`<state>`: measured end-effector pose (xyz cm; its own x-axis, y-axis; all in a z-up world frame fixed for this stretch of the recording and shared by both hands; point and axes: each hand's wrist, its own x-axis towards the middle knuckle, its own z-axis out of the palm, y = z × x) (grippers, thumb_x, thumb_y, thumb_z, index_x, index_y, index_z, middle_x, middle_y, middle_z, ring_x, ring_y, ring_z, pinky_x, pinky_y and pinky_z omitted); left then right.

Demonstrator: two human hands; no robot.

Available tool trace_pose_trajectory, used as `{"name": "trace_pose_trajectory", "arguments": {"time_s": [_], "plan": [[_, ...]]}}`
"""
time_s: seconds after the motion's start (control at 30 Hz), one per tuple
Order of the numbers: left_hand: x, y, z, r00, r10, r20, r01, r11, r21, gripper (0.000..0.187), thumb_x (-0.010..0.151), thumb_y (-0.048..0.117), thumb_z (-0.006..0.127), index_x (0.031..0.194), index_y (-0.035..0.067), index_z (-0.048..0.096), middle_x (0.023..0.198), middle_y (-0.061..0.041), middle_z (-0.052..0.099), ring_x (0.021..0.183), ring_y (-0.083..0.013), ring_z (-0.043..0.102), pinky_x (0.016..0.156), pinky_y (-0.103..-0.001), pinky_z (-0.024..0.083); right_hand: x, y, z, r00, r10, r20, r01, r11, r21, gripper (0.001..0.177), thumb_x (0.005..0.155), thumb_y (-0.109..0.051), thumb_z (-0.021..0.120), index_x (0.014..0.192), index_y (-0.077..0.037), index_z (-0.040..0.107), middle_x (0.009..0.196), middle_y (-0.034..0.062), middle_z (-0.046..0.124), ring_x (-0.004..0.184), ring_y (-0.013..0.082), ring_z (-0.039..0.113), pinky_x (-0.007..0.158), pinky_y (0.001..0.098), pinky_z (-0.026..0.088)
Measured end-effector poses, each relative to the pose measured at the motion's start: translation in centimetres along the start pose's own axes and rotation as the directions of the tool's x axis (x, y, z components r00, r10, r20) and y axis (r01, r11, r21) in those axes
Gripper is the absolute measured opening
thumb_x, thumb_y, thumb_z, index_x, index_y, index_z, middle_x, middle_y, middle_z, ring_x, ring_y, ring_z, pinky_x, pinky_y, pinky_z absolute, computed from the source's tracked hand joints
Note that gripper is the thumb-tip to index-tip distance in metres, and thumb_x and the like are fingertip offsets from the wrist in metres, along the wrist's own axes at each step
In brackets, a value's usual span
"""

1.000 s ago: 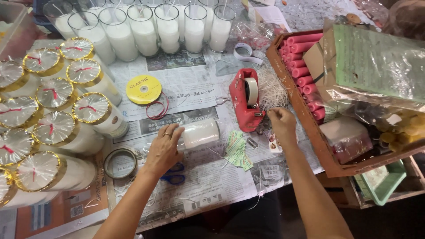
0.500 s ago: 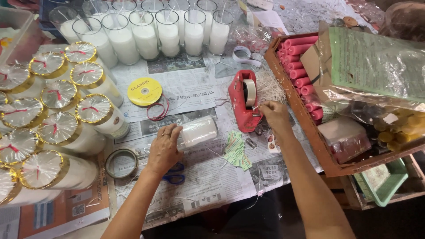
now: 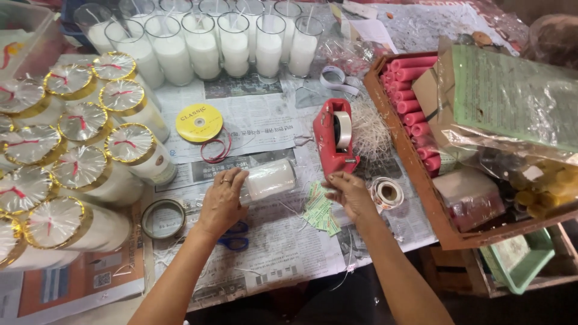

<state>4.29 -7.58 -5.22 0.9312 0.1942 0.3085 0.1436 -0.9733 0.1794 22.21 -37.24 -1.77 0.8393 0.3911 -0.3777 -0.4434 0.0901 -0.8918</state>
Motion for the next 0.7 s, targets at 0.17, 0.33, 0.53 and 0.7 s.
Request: {"name": "trace_pose_trajectory", "arguments": {"time_s": [0.17, 0.33, 0.53, 0.7], "plan": [[0.0, 0.1, 0.5, 1.0, -0.002, 0.008, 0.002, 1.0, -0.009, 0.098, 0.055, 0.031, 0.088, 0.143, 0.022, 0.045, 0.138, -0.007, 0.053, 0.129, -0.0344, 0.051, 0.078, -0.046, 0.063, 1.1, -2.7, 5.6, 0.791, -0.5, 0.354, 0.595, 0.762, -0.255, 0.014, 0.088, -0.008, 0.078, 0.101, -0.002, 0.078, 0.114, 0.016, 0.067, 0.113, 0.0208, 0.061, 0.1, 0.0391, 0.048], [-0.1, -0.2, 1.2, 1.0, -0.016, 0.015, 0.016, 1.0, 0.013, 0.099, 0.054, 0.03, 0.088, 0.143, 0.023, 0.045, 0.138, -0.006, 0.053, 0.129, -0.034, 0.05, 0.078, -0.045, 0.063, 4.8, 0.0, 7.6, 0.77, -0.456, 0.446, 0.587, 0.78, -0.216, 0.016, 0.085, -0.008, 0.081, 0.1, -0.002, 0.079, 0.123, 0.017, 0.059, 0.12, 0.0237, 0.055, 0.108, 0.0392, 0.041], [0.0, 0.0, 0.9, 0.999, -0.025, 0.025, 0.025, 1.0, -0.002, 0.097, 0.056, 0.027, 0.089, 0.142, 0.023, 0.044, 0.138, -0.005, 0.053, 0.129, -0.0341, 0.05, 0.078, -0.044, 0.063, 6.2, 1.4, 8.5, 0.818, -0.374, 0.436, 0.529, 0.787, -0.318, 0.019, 0.083, -0.016, 0.084, 0.1, -0.01, 0.079, 0.125, 0.0106, 0.063, 0.116, 0.0171, 0.055, 0.102, 0.0356, 0.041], [-0.2, 0.3, 0.6, 1.0, -0.02, -0.017, 0.02, 1.0, -0.015, 0.097, 0.055, 0.024, 0.087, 0.142, 0.022, 0.045, 0.139, -0.006, 0.053, 0.13, -0.0349, 0.05, 0.081, -0.043, 0.062, 9.6, 1.9, 8.9, 0.844, -0.314, 0.435, 0.516, 0.697, -0.499, 0.024, 0.074, -0.019, 0.091, 0.088, -0.006, 0.076, 0.101, 0.0186, 0.075, 0.1, 0.0279, 0.07, 0.095, 0.0421, 0.048]]}}
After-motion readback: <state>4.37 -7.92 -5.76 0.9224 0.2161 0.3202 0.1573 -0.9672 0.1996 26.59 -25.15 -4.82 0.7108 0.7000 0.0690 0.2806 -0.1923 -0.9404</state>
